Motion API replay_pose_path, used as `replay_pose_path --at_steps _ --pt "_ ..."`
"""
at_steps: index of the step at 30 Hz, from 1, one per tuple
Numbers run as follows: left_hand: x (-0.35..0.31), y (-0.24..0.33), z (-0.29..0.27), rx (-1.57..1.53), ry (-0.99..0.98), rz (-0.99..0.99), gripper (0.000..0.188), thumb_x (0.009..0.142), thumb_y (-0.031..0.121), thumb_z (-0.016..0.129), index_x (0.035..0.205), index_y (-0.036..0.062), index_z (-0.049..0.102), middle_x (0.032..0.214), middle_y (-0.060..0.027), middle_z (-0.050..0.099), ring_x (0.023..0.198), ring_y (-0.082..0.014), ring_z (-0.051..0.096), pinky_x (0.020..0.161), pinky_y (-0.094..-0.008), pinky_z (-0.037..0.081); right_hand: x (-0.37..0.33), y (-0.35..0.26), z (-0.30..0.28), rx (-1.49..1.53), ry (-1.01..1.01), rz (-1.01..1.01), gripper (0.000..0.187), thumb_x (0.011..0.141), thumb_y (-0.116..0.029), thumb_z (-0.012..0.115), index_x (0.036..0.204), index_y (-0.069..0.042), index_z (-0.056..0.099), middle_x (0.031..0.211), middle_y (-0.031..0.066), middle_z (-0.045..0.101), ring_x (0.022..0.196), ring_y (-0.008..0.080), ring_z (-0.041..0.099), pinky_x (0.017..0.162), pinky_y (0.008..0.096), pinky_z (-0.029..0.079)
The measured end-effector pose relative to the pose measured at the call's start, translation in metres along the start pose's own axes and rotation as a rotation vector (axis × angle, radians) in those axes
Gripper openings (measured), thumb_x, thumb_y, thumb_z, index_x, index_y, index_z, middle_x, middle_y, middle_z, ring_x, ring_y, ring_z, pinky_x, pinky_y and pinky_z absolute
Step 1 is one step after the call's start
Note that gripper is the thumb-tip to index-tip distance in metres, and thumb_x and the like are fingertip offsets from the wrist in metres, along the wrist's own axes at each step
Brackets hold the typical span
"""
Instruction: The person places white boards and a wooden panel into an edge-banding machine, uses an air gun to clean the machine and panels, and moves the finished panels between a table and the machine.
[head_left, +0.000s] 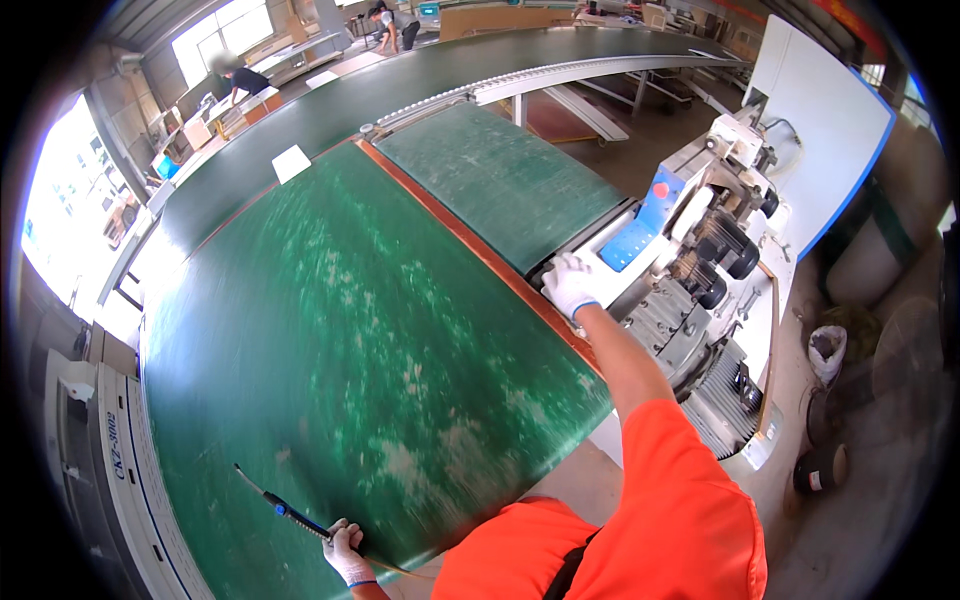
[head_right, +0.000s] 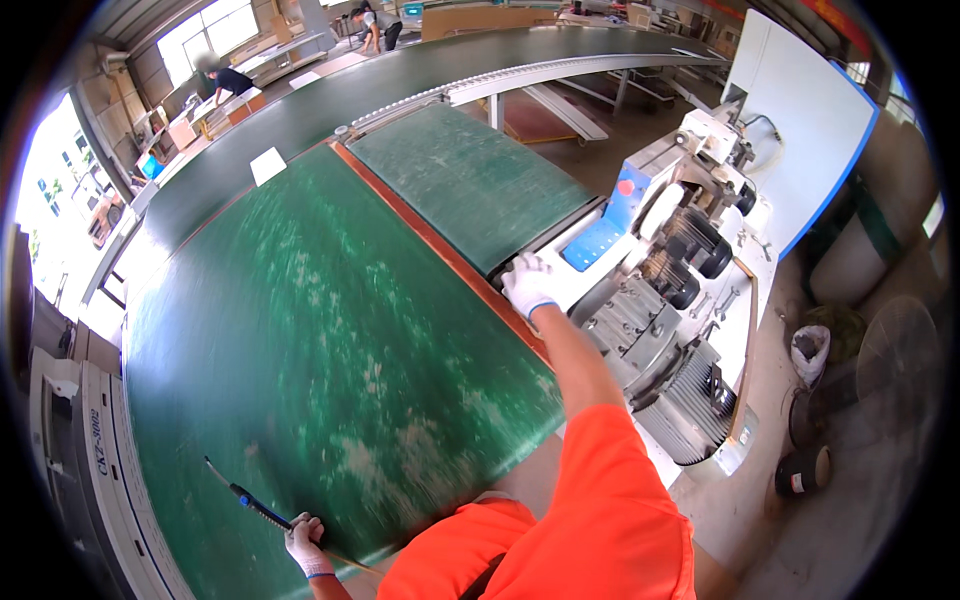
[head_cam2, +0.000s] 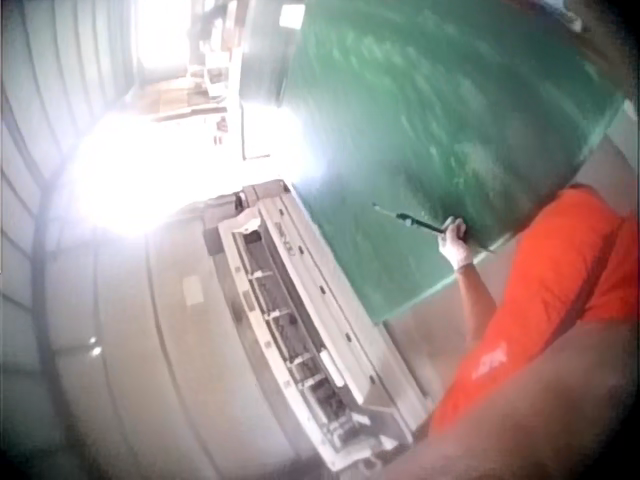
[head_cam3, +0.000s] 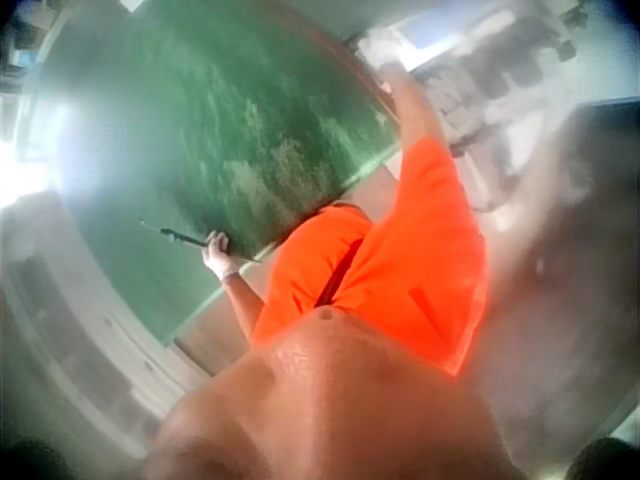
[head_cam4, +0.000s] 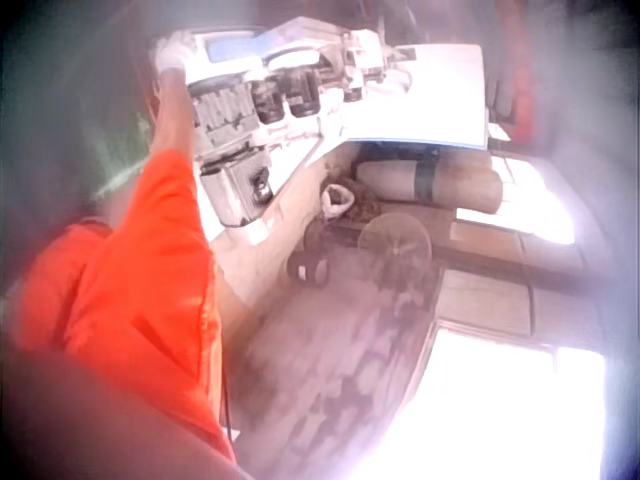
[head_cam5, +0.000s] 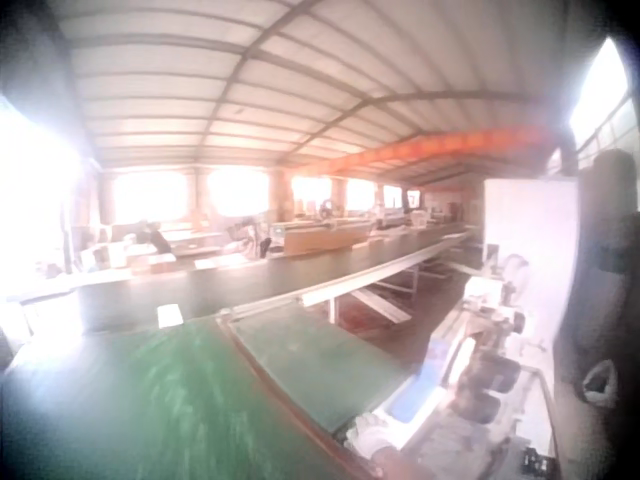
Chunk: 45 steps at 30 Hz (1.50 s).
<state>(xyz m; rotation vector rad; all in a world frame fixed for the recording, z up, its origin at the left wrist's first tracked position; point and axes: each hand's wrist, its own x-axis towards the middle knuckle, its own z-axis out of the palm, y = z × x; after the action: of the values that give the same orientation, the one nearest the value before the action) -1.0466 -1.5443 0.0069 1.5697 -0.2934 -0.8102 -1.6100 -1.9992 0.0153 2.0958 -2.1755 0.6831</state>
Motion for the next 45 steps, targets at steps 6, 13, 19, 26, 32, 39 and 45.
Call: replay_pose_path --at_steps 6,13,19,26,32,39,45 --pt "-0.012 -0.001 0.002 -0.033 0.019 0.038 0.023 0.089 0.009 0.062 0.107 -0.0046 0.068 0.091 -0.0097 0.069 0.074 -0.016 0.07 0.066 -0.0239 0.059 0.013 0.002 -0.007 -0.145 -0.248 -0.098 0.051 0.1 -0.041 0.055 0.14 -0.01 0.062 0.151 0.0144 0.054 0.146 0.0353 0.043 0.118 0.052 0.036" --pt "-0.014 0.011 0.02 -0.033 0.021 0.043 0.02 0.089 0.007 0.062 0.105 -0.0037 0.067 0.096 -0.0096 0.069 0.078 -0.016 0.069 0.068 -0.0236 0.058 -0.053 -0.058 -0.017 0.048 -0.091 -0.265 0.045 0.091 -0.044 0.064 0.112 -0.004 0.067 0.117 0.0164 0.061 0.123 0.0371 0.053 0.111 0.0506 0.04" --pt "0.014 0.011 0.032 -0.132 -0.073 0.002 0.018 0.091 0.006 0.061 0.106 -0.0034 0.066 0.099 -0.0097 0.068 0.078 -0.0179 0.069 0.069 -0.0257 0.059 -0.163 -0.163 0.001 0.252 0.069 -0.477 0.047 0.09 -0.044 0.073 0.114 -0.004 0.065 0.119 0.0166 0.062 0.124 0.039 0.054 0.11 0.0532 0.041" --pt "-0.037 0.028 -0.042 0.029 0.108 0.027 0.02 0.092 0.014 0.065 0.105 -0.0012 0.066 0.077 -0.0085 0.068 0.058 -0.0135 0.062 0.053 -0.0242 0.051 -0.05 0.009 -0.052 -0.132 0.221 0.4 0.082 0.08 -0.065 0.073 0.137 -0.006 0.061 0.14 0.018 0.06 0.133 0.0366 0.056 0.113 0.0476 0.046" --pt "-0.146 0.034 -0.15 -0.053 0.637 -0.044 0.009 0.088 0.009 0.069 0.092 0.0073 0.062 0.065 -0.0011 0.059 0.05 -0.0089 0.055 0.045 -0.0238 0.042 -0.047 0.066 -0.02 -0.139 -0.235 0.461 0.09 0.082 -0.068 0.071 0.146 -0.006 0.059 0.151 0.0192 0.056 0.138 0.0362 0.055 0.114 0.0463 0.045" --pt "-0.162 0.018 -0.179 -0.112 0.702 0.039 0.022 0.09 0.018 0.075 0.101 0.0055 0.061 0.077 -0.0016 0.065 0.062 -0.0109 0.061 0.056 -0.0284 0.05 -0.235 -0.191 -0.088 0.342 0.06 -0.372 0.043 0.095 -0.036 0.077 0.119 0.0 0.074 0.108 0.0192 0.078 0.095 0.0365 0.073 0.085 0.042 0.056" --pt "-0.184 -0.012 -0.214 -0.125 0.652 0.194 0.023 0.094 0.022 0.072 0.103 0.0057 0.059 0.085 -0.0012 0.064 0.077 -0.0099 0.061 0.069 -0.0295 0.051 -0.407 -0.472 -0.115 0.96 -0.957 -0.789 0.063 0.09 -0.019 0.079 0.142 0.005 0.053 0.132 0.0169 0.065 0.112 0.0269 0.066 0.101 0.0343 0.052"
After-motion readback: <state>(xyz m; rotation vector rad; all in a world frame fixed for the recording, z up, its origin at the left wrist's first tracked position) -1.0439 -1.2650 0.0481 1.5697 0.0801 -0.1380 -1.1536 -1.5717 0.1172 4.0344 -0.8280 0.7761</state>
